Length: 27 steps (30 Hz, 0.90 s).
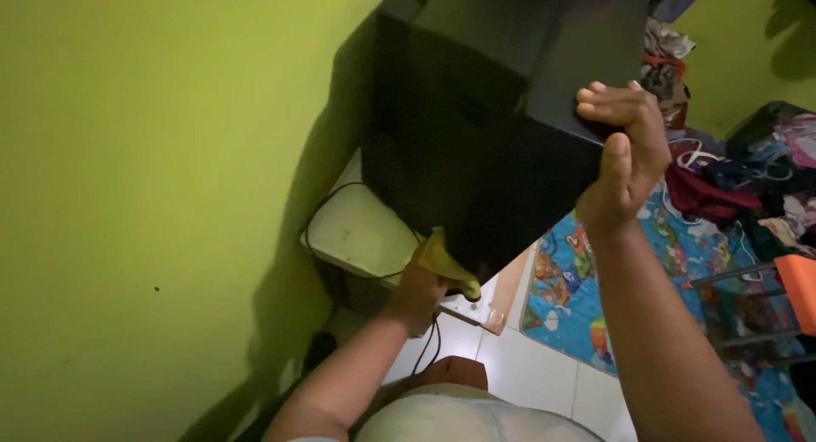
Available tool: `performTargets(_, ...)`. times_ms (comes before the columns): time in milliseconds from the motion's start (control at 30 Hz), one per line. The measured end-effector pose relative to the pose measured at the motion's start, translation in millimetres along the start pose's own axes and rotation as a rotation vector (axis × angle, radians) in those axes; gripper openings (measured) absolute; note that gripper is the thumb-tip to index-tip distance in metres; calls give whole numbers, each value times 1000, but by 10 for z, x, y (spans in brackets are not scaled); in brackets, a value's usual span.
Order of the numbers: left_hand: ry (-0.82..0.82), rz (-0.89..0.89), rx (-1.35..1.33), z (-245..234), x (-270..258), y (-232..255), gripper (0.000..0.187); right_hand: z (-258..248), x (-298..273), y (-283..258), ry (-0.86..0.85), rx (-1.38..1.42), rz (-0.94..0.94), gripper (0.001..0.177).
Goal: The person wipes the exterior surfaces of a black CRT television using a yellow cloth. They clean the top, front bezel, and side panels in a repetitive wiping motion throughout the clip.
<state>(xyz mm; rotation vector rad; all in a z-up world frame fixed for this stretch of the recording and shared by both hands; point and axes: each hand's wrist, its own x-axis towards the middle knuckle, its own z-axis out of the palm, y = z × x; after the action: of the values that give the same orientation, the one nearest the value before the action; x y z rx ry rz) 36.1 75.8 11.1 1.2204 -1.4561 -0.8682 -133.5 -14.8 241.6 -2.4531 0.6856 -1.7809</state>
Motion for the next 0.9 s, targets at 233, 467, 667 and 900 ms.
performTargets(233, 148, 59, -96, 210, 200, -116, 71, 39, -12, 42, 31, -22, 2, 53)
performTargets(467, 303, 429, -35, 246, 470, 67, 74, 34, -30, 17, 41, -45, 52, 39)
performTargets(667, 296, 574, -171, 119, 730, 611, 80, 51, -24, -6, 44, -40, 60, 37)
performTargets(900, 226, 654, -510, 78, 1086, 1061, 82, 49, -7, -17, 36, -35, 65, 49)
